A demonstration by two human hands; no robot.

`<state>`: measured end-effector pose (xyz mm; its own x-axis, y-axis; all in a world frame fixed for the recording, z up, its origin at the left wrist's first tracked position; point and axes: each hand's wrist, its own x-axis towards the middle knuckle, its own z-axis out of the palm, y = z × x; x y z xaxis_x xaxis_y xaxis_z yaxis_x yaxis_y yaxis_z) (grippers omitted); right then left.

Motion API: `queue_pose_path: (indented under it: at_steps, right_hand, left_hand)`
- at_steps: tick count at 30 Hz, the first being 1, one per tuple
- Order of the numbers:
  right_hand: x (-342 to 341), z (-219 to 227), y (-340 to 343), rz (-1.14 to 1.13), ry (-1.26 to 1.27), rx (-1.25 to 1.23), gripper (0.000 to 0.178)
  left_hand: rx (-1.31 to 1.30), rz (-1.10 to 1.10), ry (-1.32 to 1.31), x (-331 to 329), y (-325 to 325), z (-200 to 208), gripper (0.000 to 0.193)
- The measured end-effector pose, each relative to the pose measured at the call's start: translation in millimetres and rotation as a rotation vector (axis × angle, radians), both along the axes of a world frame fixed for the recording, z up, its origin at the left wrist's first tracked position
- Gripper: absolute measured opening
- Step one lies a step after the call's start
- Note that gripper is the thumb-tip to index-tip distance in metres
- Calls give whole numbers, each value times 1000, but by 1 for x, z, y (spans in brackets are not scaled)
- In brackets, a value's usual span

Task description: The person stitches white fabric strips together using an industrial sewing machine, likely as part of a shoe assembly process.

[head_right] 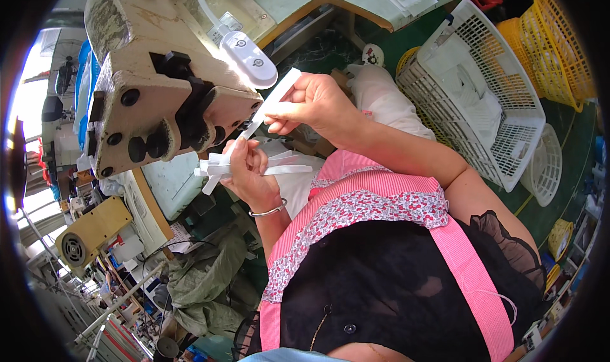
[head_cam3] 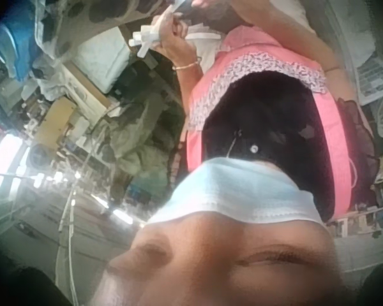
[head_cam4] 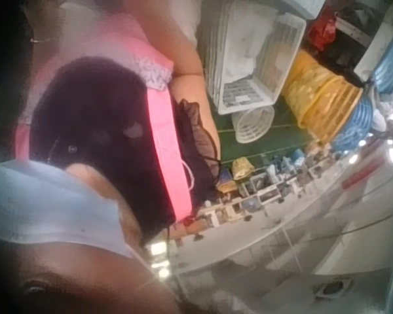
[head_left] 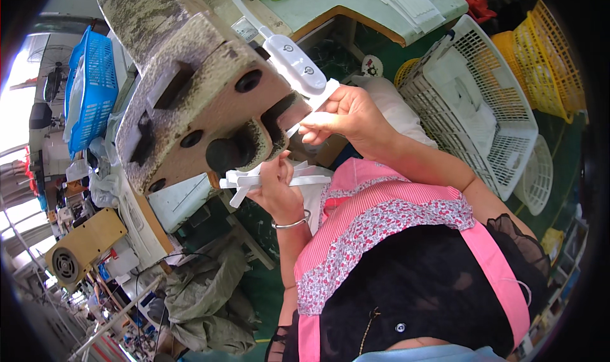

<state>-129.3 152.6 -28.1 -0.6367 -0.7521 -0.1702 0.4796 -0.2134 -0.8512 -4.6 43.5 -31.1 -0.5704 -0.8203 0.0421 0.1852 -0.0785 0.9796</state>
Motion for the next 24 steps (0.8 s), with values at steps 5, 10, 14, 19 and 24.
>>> queue_pose_path:
  at_steps: [5, 10, 14, 19, 24]
  right_hand:
    - [2, 0, 1, -20, -34, -19, 19]
    - [1, -3, 6, -65, -22, -79, 17]
    - [2, -4, 6, -95, -39, -100, 19]
    - [14, 1, -2, -59, -93, -70, 19]
    - [22, 4, -8, -39, -82, -4, 17]
  left_hand:
    - [95, 61, 13, 4, -1, -1, 16]
    - [162, 91, 33, 12, -10, -6, 16]
    - [270, 96, 42, 27, -21, -10, 15]
    - [304, 101, 101, 46, -28, -17, 13]
    - [345, 102, 145, 60, -32, -22, 17]
